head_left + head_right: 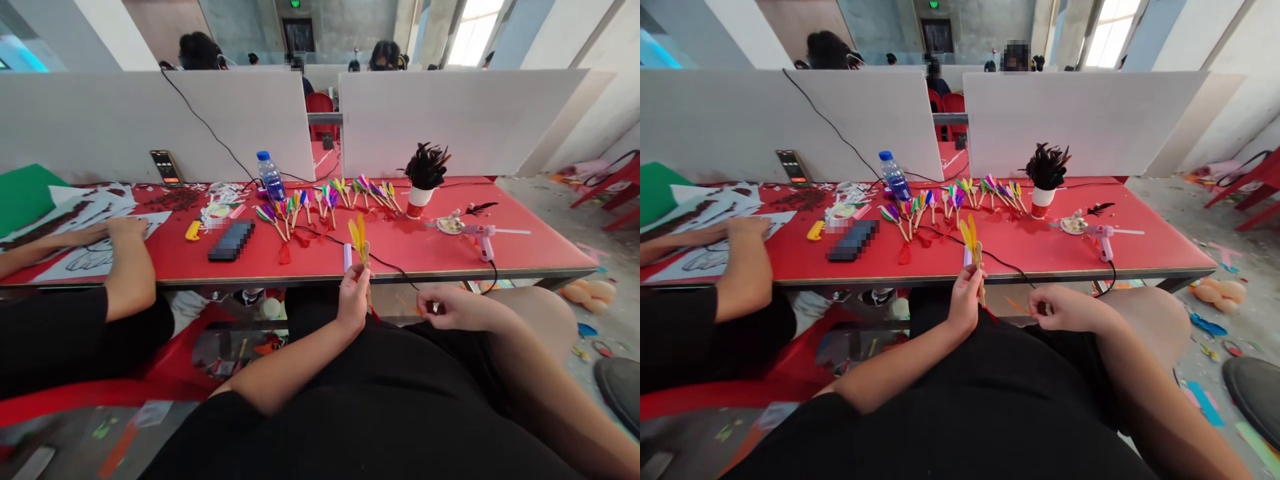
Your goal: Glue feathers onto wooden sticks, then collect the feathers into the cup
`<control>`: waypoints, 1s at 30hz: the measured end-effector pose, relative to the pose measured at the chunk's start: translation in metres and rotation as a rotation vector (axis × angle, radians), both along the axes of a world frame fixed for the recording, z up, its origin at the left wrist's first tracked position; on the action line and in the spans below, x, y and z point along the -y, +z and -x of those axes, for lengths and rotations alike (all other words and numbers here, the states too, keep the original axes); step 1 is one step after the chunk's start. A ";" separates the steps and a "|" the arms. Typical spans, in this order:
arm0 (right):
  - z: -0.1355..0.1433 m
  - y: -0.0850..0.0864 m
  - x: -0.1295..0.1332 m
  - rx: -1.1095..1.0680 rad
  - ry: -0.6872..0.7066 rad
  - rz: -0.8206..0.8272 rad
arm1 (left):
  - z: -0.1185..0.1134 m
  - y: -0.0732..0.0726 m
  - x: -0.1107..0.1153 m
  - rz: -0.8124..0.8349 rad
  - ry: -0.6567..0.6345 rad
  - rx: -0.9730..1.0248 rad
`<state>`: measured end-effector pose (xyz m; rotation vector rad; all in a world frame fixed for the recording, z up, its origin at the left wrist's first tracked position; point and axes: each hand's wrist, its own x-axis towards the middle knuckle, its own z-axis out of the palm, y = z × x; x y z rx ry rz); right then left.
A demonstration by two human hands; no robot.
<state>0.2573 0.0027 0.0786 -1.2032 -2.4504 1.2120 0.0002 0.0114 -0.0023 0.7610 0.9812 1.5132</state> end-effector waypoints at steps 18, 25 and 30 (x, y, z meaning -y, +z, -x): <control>0.048 0.031 -0.032 -0.510 -0.386 -0.031 | 0.000 0.003 0.008 0.047 -0.226 -0.060; 0.054 0.015 -0.043 -0.446 -0.404 -0.054 | 0.002 0.005 0.007 0.089 -0.254 -0.139; 0.056 0.002 -0.050 -0.410 -0.437 -0.099 | 0.002 0.004 0.005 0.086 -0.248 -0.154</control>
